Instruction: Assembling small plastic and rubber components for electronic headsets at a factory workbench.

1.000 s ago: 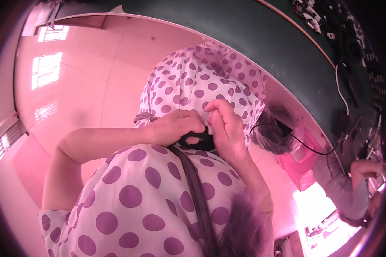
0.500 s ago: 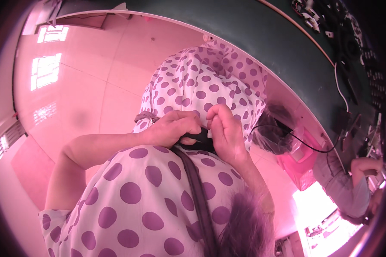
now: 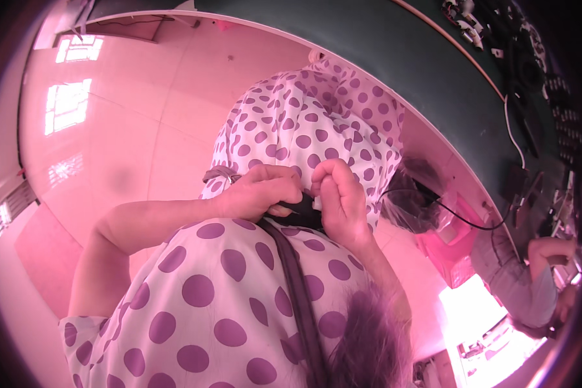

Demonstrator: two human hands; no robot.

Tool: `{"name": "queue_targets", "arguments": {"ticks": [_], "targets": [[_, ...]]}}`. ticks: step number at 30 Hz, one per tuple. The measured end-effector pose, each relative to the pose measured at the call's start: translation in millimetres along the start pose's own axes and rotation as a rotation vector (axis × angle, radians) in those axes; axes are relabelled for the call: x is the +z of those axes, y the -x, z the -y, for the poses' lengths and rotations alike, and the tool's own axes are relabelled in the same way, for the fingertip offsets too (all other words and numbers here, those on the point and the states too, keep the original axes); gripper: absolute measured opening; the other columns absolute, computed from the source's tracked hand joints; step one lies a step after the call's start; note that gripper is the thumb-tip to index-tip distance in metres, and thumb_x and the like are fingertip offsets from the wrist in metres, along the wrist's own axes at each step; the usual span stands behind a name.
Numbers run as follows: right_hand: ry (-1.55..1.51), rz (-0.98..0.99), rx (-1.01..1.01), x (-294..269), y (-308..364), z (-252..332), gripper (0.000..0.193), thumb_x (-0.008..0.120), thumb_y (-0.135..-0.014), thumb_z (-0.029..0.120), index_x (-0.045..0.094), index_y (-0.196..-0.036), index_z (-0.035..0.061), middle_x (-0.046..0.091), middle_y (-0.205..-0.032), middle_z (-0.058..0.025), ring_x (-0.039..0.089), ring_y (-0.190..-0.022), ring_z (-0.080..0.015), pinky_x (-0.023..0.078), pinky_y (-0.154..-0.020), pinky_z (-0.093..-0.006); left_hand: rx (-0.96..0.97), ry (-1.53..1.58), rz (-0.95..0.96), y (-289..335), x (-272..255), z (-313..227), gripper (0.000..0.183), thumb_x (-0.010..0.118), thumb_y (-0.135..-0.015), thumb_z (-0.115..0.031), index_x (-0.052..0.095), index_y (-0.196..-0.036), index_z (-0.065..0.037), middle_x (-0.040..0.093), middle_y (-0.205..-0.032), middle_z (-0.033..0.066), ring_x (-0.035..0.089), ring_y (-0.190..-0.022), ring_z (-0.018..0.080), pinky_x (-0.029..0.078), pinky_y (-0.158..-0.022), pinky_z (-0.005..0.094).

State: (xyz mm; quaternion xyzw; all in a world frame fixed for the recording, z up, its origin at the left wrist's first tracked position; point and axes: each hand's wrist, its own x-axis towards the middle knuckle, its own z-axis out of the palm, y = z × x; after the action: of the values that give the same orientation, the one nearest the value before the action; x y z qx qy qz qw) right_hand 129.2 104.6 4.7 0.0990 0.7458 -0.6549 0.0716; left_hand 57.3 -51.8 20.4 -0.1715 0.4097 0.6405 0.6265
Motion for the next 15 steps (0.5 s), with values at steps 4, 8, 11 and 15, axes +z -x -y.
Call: {"name": "queue_targets", "arguments": {"ticks": [4, 8, 11, 15], "targets": [[0.007, -0.014, 0.002, 4.5, -1.3, 0.7, 0.008, 0.039, -0.085, 0.003, 0.047, -0.087, 0.0019, 0.051, -0.059, -0.0109, 0.053, -0.049, -0.0226, 0.042, -0.049, -0.0306, -0.028, -0.250, -0.030, 0.5, 3.5, -7.5, 0.005, 0.053, -0.075, -0.004, 0.049, -0.073, -0.003, 0.039, -0.056, -0.0037, 0.031, -0.048, 0.0050, 0.023, -0.043, 0.0213], [0.048, -0.052, -0.022, 10.0, -4.7, 3.8, 0.007, 0.040, -0.083, 0.001, 0.046, -0.086, 0.0020, 0.052, -0.057, -0.0121, 0.055, -0.049, -0.0259, 0.043, -0.049, -0.0329, -0.081, -0.391, -0.017, 2.4, 4.8, -20.3, 0.005, 0.053, -0.073, -0.007, 0.050, -0.074, -0.003, 0.043, -0.057, -0.0033, 0.037, -0.049, 0.0053, 0.028, -0.045, 0.0211], [0.080, -0.055, -0.004, 10.5, -7.0, 3.7, 0.006, 0.041, -0.082, 0.001, 0.046, -0.086, 0.0022, 0.053, -0.057, -0.0130, 0.056, -0.050, -0.0288, 0.043, -0.049, -0.0354, -0.106, -0.867, -0.038, 4.3, 21.5, -39.5, 0.011, 0.053, -0.072, -0.013, 0.053, -0.072, -0.002, 0.049, -0.057, 0.0005, 0.045, -0.051, 0.0075, 0.034, -0.047, 0.0219], [0.118, -0.048, 0.024, 9.0, -6.6, 11.5, 0.006, 0.042, -0.081, 0.000, 0.045, -0.086, 0.0023, 0.054, -0.057, -0.0136, 0.056, -0.052, -0.0310, 0.044, -0.050, -0.0374, -0.172, -1.254, 0.043, 5.6, 33.2, -58.6, 0.021, 0.049, -0.072, -0.021, 0.057, -0.070, -0.002, 0.054, -0.060, 0.0047, 0.052, -0.053, 0.0124, 0.040, -0.050, 0.0252]]}}
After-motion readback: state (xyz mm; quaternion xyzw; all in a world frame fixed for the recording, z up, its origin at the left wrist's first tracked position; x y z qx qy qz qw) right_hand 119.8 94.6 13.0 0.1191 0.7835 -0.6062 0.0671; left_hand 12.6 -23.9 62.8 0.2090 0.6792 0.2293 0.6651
